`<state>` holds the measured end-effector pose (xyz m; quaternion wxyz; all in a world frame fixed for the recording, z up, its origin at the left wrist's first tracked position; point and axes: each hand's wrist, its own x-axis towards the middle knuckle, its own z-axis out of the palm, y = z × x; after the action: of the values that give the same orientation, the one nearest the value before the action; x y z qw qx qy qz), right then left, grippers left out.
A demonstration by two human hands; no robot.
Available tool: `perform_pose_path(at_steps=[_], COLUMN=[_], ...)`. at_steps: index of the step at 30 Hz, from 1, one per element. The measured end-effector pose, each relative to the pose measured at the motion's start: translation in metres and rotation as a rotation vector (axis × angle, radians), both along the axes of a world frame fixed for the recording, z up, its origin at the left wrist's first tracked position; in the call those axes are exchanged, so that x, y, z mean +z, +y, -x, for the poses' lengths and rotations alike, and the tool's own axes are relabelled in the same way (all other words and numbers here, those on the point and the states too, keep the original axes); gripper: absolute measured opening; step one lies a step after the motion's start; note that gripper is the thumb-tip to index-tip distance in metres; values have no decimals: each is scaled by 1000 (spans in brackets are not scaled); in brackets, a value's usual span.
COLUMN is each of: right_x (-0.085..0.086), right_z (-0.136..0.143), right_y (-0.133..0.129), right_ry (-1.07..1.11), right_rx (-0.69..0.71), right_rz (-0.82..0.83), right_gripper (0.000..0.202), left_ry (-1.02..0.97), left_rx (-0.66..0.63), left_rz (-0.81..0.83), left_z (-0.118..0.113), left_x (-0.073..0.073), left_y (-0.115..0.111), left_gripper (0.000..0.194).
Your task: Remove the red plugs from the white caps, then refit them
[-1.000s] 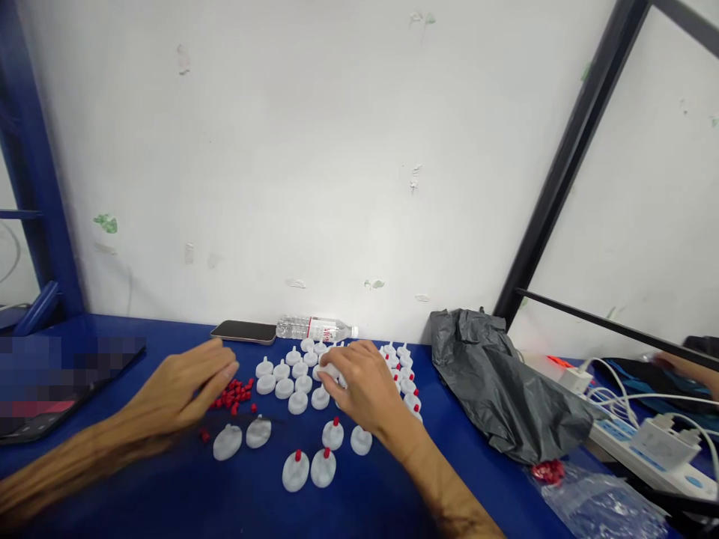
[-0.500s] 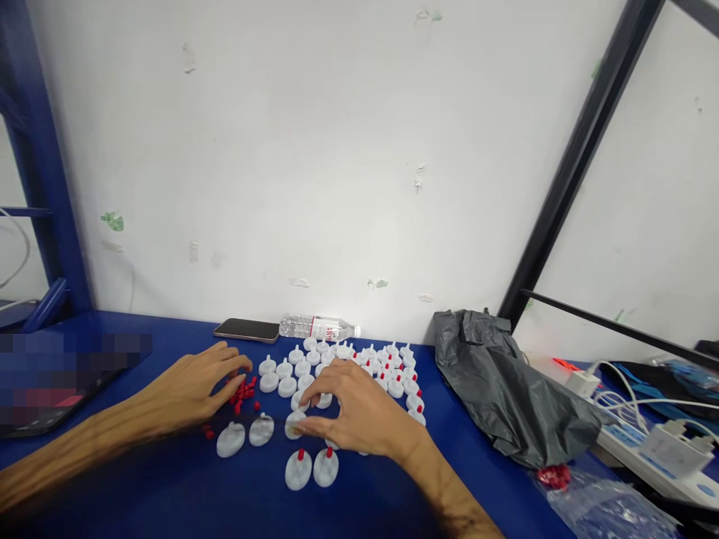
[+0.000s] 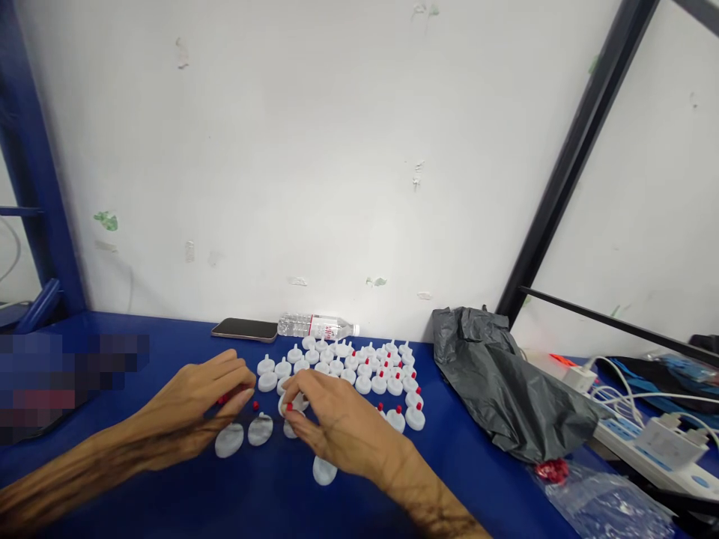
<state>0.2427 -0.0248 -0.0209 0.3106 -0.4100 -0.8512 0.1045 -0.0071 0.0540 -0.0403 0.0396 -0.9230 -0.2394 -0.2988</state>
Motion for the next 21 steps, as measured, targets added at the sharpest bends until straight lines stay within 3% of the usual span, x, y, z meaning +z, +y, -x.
perform_pose_path(at_steps=[5, 10, 15, 21], right_x=[-10, -12, -11, -1], right_z=[8, 11, 11, 9], right_y=[3, 5, 8, 5], right_ry=[-246, -248, -151, -209], right_rx=[-17, 12, 28, 3], right_rz=[-336, -538, -560, -523], right_gripper=[31, 34, 37, 28], left_ry=[2, 11, 54, -60], left_rx=[-18, -94, -137, -64], left_rz=[-38, -7, 51, 335], left_z=[-7, -12, -13, -20], left_x=[-8, -17, -15, -6], left_y=[-14, -22, -24, -29], left_gripper=[20, 16, 29, 47])
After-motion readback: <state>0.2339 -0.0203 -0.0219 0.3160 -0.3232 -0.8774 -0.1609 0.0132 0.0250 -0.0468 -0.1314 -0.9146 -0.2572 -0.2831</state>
